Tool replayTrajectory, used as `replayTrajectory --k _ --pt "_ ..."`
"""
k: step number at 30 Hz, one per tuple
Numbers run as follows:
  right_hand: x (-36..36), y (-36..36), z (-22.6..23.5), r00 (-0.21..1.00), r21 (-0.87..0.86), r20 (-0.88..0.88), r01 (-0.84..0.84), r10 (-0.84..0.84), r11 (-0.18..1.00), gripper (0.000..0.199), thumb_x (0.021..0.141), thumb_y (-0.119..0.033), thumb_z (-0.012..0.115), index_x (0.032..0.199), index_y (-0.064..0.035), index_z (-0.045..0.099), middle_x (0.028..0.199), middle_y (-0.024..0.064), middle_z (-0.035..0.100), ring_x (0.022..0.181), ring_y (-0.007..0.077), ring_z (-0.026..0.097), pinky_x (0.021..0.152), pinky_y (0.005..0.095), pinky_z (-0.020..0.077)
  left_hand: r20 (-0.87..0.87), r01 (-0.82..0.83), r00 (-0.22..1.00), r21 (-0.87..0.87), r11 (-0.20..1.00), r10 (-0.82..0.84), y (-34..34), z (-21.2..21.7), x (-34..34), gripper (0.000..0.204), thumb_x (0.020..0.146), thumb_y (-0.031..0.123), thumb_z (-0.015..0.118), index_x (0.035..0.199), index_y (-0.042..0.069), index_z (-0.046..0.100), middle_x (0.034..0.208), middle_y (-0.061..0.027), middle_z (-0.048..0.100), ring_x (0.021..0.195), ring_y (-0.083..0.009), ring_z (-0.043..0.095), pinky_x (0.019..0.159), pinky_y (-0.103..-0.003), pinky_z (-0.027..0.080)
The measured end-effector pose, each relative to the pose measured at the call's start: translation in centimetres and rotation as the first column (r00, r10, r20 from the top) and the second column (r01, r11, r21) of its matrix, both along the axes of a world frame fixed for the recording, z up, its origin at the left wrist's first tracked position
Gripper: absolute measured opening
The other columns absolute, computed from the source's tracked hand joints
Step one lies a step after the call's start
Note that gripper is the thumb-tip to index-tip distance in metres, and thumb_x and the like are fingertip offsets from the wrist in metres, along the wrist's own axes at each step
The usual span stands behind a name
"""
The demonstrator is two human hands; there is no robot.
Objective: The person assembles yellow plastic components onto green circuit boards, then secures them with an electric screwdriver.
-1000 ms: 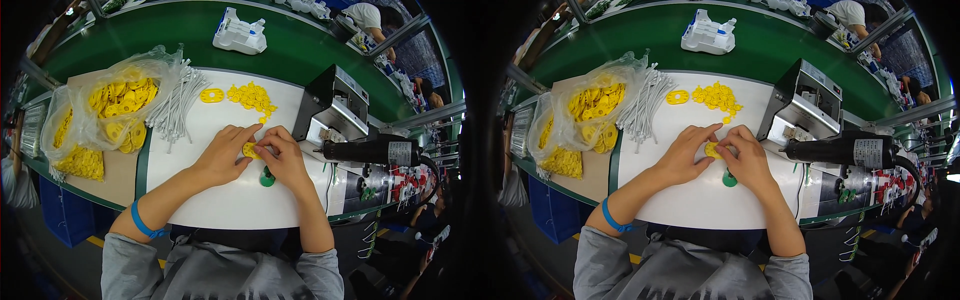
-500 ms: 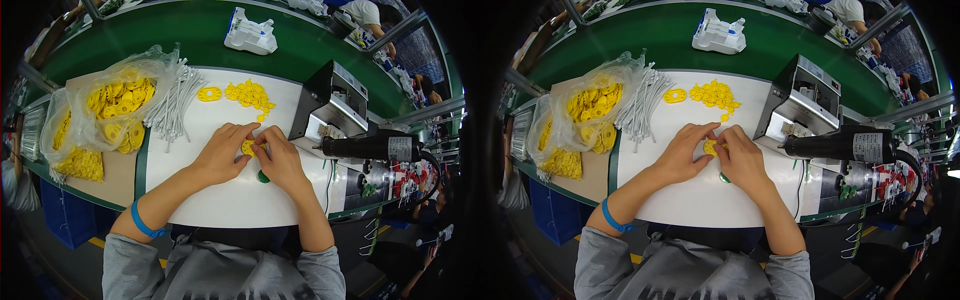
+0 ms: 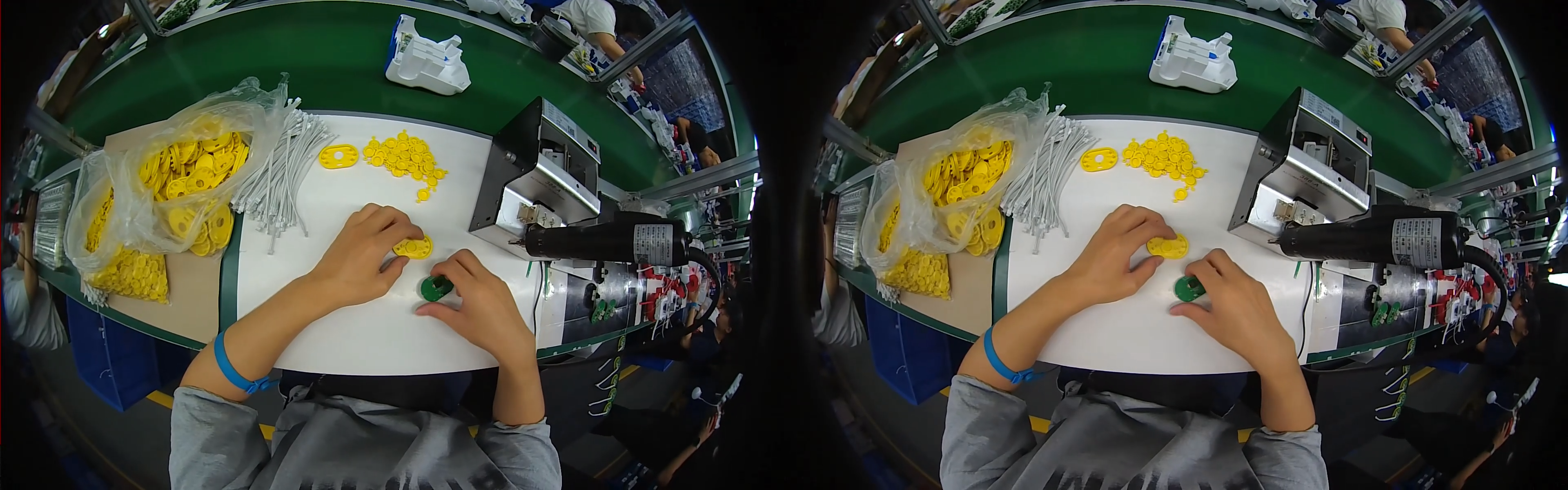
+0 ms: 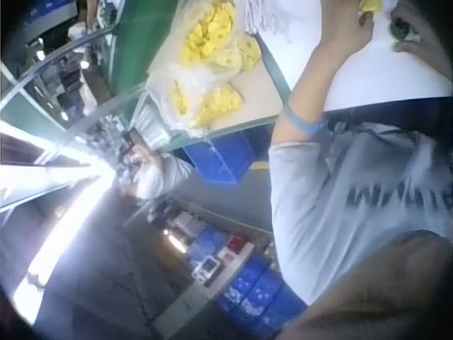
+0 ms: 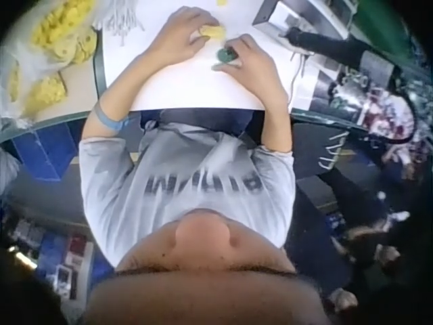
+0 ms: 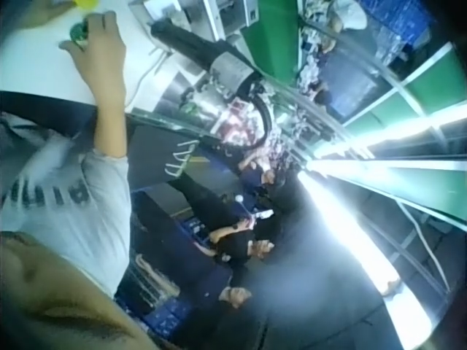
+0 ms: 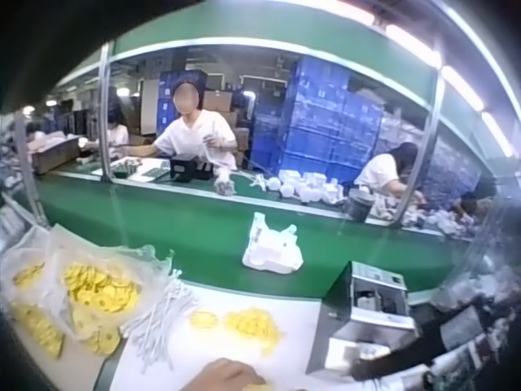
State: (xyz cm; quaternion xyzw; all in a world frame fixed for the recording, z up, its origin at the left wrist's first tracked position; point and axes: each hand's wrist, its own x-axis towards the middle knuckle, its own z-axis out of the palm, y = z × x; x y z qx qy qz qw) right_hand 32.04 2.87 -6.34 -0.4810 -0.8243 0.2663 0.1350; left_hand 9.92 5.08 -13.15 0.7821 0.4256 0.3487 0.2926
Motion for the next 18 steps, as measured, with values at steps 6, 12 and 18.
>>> replayTrajectory --k 6,12,18 --pt "1.8 0.6 -1.8 0.944 -0.177 -0.265 0.152 -0.195 0.973 0.02 0.092 -0.016 0.074 0.102 0.0 0.067 0.09 0.0097 0.068 0.07 0.0205 0.072 0.06 0.0306 0.0544 -0.009 -0.029 1.0 -0.02 0.999 0.029 -0.2 0.3 0.0 0.047 0.078 0.003 0.073 0.123 0.005 0.061 0.119 -0.0125 0.061 0.113 -0.0336 0.054 0.102 -0.042 0.043" --pt "2.4 1.2 -1.9 0.702 -0.64 -0.492 0.108 -0.514 0.76 0.018 0.103 -0.014 0.06 0.11 0.0018 0.066 0.093 0.0069 0.069 0.075 0.0163 0.073 0.062 0.0247 0.0543 -0.008 -0.036 0.999 -0.061 0.997 0.036 -0.3 0.4 -0.1 0.052 0.079 0.003 0.073 0.128 0.005 0.058 0.12 -0.0128 0.062 0.113 -0.0331 0.054 0.103 -0.042 0.043" --pt "2.4 1.2 -3.3 0.664 -0.516 -0.599 0.108 -0.448 0.85 0.019 0.103 -0.013 0.06 0.115 0.0009 0.065 0.094 0.0066 0.067 0.069 0.0137 0.067 0.06 0.0233 0.0525 0.031 -0.042 0.999 -0.053 0.998 0.043 -0.5 0.3 -0.1 0.056 0.078 0.003 0.074 0.131 0.005 0.056 0.118 -0.0134 0.062 0.11 -0.0314 0.057 0.1 -0.041 0.046"
